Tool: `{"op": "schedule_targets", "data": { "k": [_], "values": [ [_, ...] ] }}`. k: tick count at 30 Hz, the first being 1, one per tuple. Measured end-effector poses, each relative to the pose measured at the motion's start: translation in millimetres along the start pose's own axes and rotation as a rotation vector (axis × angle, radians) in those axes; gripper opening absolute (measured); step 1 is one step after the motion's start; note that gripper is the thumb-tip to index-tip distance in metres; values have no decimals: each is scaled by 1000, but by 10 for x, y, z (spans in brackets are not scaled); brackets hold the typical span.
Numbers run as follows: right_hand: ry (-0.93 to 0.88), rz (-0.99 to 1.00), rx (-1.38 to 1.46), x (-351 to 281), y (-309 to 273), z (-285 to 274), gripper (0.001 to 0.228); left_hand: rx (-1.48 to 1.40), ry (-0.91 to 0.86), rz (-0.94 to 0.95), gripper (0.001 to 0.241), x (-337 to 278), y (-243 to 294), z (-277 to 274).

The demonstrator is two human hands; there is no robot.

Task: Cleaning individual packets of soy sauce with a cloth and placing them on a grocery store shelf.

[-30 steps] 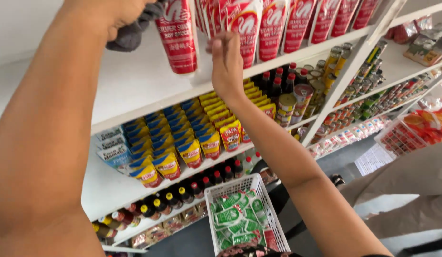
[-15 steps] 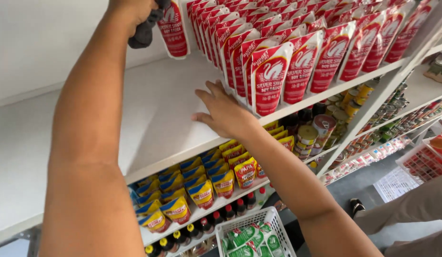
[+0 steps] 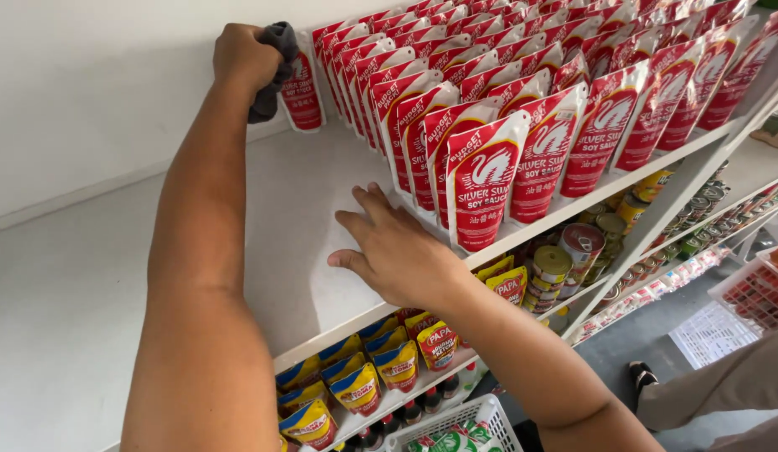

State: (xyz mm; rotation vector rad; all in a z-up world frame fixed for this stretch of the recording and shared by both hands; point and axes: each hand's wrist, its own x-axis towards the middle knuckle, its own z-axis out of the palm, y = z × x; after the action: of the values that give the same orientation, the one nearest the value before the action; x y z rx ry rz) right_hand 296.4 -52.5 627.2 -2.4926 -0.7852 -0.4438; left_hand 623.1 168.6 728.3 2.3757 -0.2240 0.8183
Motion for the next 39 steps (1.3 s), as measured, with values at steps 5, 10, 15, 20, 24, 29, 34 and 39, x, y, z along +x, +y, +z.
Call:
{"op": "schedule_targets", "data": {
  "k": [5, 10, 15, 20, 24, 29, 34, 39],
  "values": [
    [18, -11, -4, -21, -48, -12, 62, -5, -8, -44, 24, -75, 58, -27],
    [24, 3, -21, -24, -61, -17, 62, -58, 16, -65, 18, -100, 97, 0],
    [40, -2, -9, -29, -57, -33, 61, -94, -6, -31, 23, -55, 47, 11],
    [65, -7, 28, -25, -9, -20, 57, -241, -44, -68, 29, 15, 66, -100],
    [151, -27, 76, 4, -17, -50, 49, -362, -83, -172, 29, -47, 84, -273],
    [210, -43, 180, 78, 71, -57, 41, -183, -97, -101, 31, -731, 376, -649],
    [373, -223, 150, -48, 89, -15, 30, -53, -88, 536, 32, -2115, 1205, -1219],
    [581, -355, 58, -970, 35, 112, 22, -60, -151, 600, 31, -3733, 1892, -1573]
  ]
}}
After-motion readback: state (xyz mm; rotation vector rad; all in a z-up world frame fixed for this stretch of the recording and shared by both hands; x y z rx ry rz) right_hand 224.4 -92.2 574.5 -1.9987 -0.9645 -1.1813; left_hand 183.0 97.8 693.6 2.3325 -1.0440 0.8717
